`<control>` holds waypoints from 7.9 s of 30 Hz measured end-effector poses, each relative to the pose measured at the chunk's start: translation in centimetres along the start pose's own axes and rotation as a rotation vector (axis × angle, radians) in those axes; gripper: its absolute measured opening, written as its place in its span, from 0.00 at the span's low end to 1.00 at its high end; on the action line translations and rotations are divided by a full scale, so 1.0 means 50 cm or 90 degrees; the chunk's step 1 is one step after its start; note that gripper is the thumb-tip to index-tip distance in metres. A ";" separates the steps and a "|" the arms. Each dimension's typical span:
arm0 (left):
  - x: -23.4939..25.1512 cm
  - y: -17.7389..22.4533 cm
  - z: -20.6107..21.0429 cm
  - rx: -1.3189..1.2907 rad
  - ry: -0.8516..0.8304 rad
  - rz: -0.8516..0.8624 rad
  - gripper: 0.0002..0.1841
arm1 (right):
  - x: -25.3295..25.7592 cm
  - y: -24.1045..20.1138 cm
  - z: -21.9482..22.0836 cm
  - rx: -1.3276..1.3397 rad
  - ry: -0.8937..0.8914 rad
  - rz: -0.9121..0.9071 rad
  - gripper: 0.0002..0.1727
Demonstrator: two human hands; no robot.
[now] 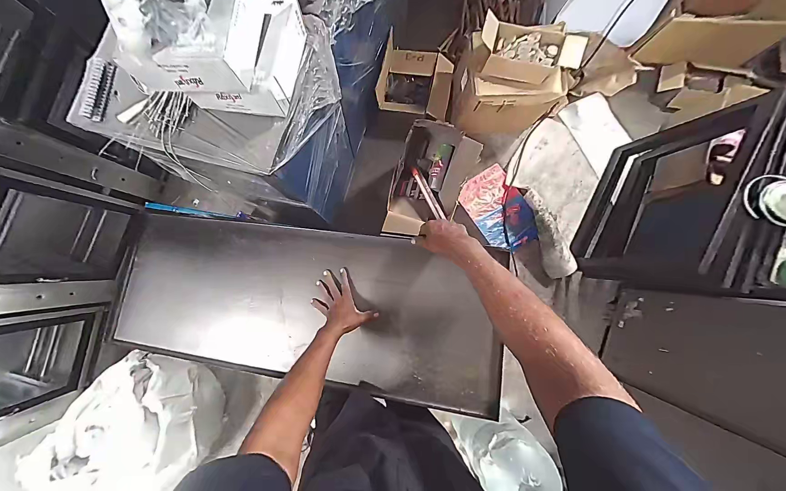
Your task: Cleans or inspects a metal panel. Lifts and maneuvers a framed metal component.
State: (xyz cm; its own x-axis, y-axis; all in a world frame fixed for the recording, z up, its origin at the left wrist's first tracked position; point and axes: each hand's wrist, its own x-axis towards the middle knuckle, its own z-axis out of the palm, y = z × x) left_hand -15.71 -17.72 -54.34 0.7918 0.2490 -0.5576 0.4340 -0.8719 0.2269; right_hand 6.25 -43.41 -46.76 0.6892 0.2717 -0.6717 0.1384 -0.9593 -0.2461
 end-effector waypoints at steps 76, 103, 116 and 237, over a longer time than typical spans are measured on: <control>0.008 -0.010 0.010 0.043 0.035 0.020 0.89 | -0.156 0.421 -0.027 1.101 0.629 0.225 0.16; 0.008 -0.007 0.007 0.049 0.044 0.018 0.88 | -0.100 0.066 0.059 0.013 0.331 -0.128 0.12; 0.010 -0.013 0.010 0.046 0.045 0.021 0.89 | -0.152 0.492 -0.027 0.789 0.643 0.307 0.21; 0.008 -0.016 0.012 0.065 0.070 0.034 0.89 | -0.066 0.258 -0.070 0.695 0.651 0.009 0.19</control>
State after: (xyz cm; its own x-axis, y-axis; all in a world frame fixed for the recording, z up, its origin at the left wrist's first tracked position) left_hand -16.01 -17.18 -55.22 0.8572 0.2412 -0.4550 0.3490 -0.9218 0.1689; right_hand 8.26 -56.93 -45.26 0.9367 -0.3494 -0.0248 -0.1394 -0.3069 -0.9415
